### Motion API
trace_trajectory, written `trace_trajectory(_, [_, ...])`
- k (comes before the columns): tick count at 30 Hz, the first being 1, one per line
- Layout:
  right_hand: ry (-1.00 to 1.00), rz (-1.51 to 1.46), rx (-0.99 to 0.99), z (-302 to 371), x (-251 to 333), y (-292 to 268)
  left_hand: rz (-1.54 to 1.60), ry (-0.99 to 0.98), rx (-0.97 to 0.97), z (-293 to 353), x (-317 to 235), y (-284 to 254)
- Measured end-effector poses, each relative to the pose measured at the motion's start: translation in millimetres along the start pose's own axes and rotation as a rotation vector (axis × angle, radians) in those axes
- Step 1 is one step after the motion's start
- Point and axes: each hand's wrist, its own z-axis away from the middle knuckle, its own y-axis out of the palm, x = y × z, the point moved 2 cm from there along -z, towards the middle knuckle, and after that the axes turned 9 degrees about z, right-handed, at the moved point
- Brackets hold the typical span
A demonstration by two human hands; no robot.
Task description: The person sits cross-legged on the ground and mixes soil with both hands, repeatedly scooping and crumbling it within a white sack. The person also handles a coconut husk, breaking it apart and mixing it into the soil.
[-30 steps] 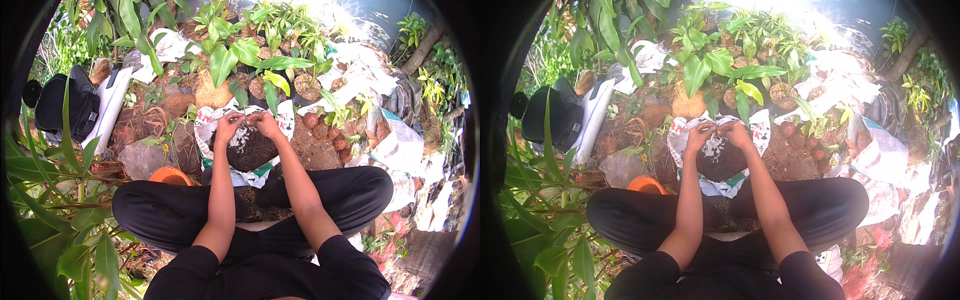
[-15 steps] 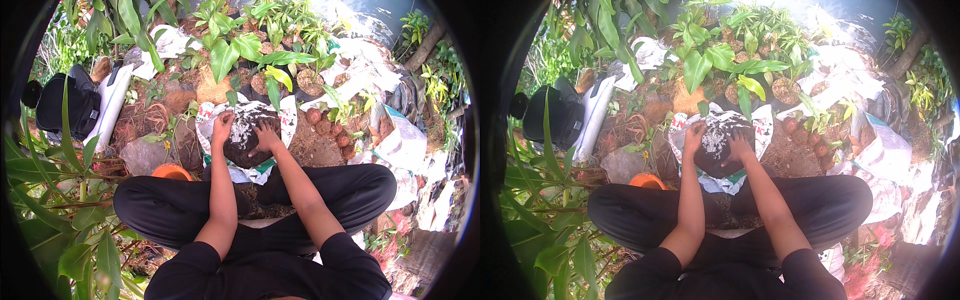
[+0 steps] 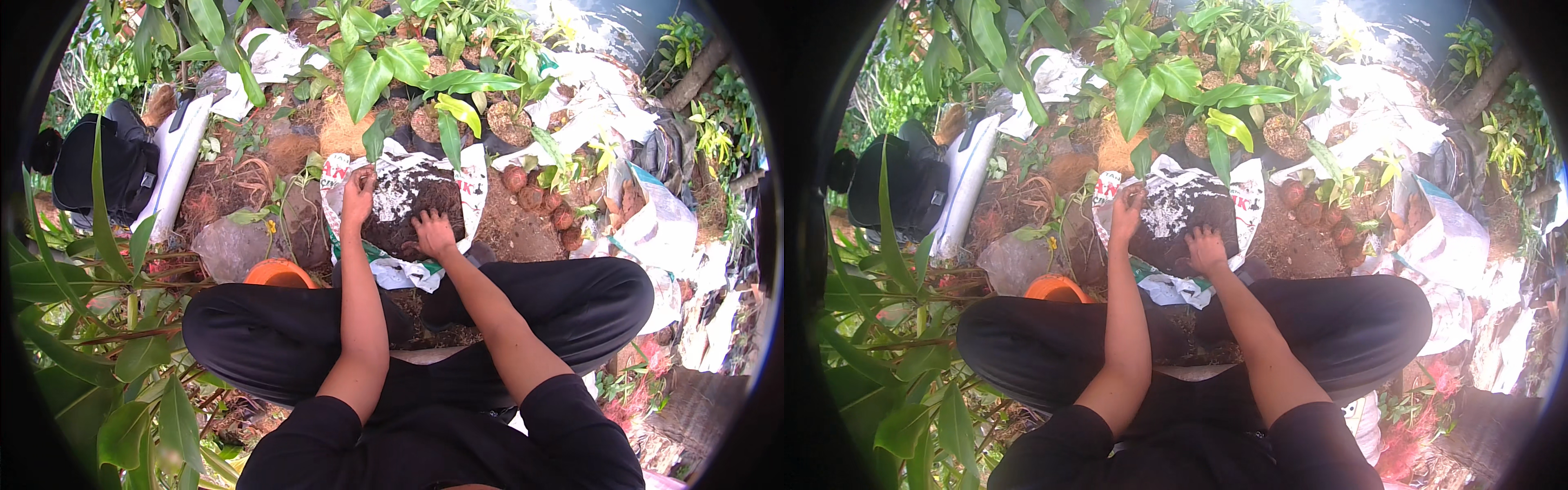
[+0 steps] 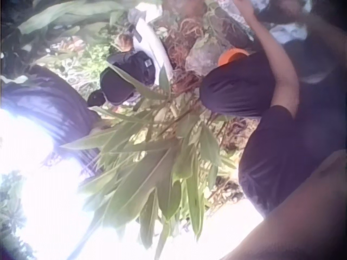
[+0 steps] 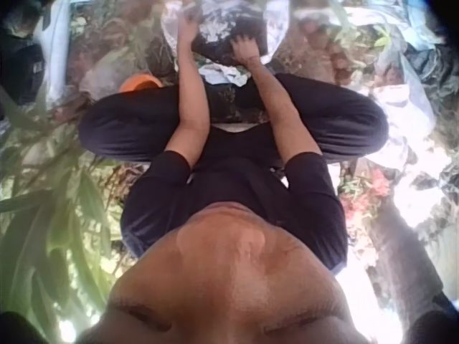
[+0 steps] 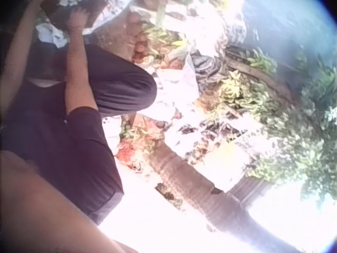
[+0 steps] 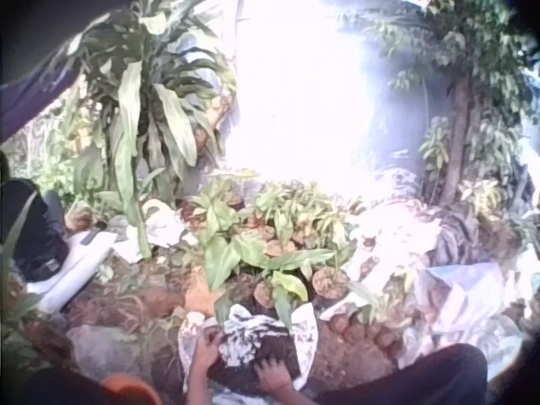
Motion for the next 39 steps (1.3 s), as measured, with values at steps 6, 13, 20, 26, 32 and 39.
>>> trace_trajectory(6, [-0.157, 0.074, -0.039, -33.8, -19.6, 14.0, -0.019, 0.002, -0.062, 4.0, -14.9, -6.7])
trace_trajectory(13, [-0.082, -0.098, -0.120, -88.6, -68.9, -0.6, -0.078, 0.104, -0.043, -2.8, -21.0, -10.3])
trace_trajectory(20, [-0.091, -0.199, -0.003, -80.6, -45.4, -55.6, 0.012, 0.039, -0.061, -1.3, -13.1, -3.1])
trace_trajectory(26, [-0.329, -0.130, 0.496, -89.0, -29.4, -44.6, -0.064, 0.051, -0.064, 0.3, -28.1, -1.2])
trace_trajectory(32, [-0.091, -0.280, 0.123, -105.0, -35.5, -32.2, -0.056, 0.043, -0.068, -1.2, -28.7, -3.4])
trace_trajectory(39, [-0.057, -0.141, 0.115, -56.0, -1.0, 0.0, -0.033, 0.111, -0.063, -0.8, -27.5, -3.0])
